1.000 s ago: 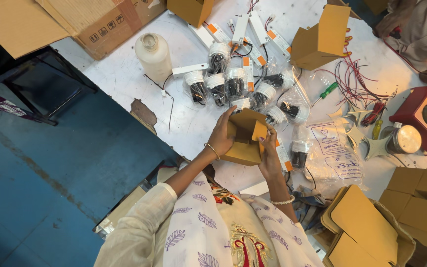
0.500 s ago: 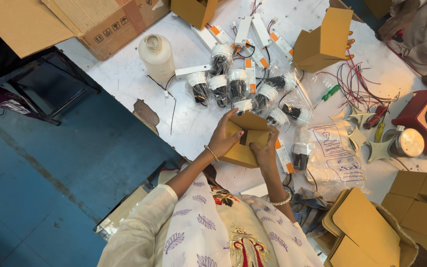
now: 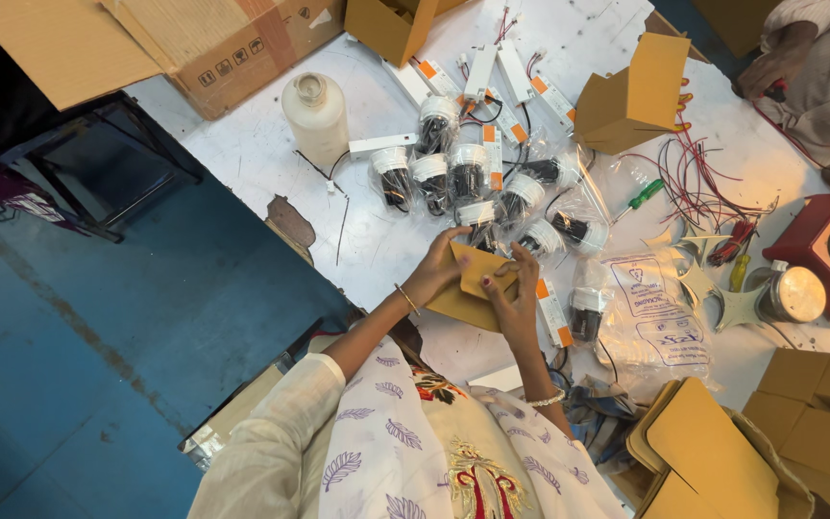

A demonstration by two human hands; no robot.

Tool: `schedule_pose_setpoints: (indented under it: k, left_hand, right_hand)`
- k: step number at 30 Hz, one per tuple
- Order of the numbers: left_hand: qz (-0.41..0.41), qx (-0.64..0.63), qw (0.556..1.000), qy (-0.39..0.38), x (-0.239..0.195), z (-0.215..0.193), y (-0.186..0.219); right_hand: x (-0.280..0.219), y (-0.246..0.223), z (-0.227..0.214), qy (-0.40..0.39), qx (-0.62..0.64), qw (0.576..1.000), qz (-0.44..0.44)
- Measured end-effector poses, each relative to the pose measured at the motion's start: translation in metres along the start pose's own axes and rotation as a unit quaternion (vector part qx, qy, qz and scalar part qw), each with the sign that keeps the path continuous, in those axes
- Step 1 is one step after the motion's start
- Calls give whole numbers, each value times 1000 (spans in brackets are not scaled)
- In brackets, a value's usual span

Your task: The person assembles small cardboard boxes and places wrapped electronic components inside them. The person folds the box flaps, picks up a wrapped component, places it inside, and closes the box. This process is repeated multiple times.

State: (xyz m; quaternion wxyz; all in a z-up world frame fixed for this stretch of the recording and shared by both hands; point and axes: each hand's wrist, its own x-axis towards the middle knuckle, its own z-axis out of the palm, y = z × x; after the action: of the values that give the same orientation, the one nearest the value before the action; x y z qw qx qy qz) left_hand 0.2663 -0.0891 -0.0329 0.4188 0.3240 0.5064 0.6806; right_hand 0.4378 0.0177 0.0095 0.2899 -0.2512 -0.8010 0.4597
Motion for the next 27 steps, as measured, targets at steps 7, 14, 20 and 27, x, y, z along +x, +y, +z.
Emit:
schedule_pose_setpoints:
  k: [7, 14, 20, 27]
  left_hand:
    - [10, 111, 990, -85, -4, -11, 19]
    - [21, 281, 960, -4, -2, 5, 32]
    - [6, 368, 929, 24, -5, 13, 29]
    - [-7, 397, 916, -56, 4, 3, 28]
  right_hand:
    - [9, -19, -6, -52, -153, 987, 3]
    - [23, -23, -10, -120, -255, 959, -4]
    - [26, -20, -21, -187, -230, 954, 35]
    - [25, -23, -26, -217, -169, 961, 20]
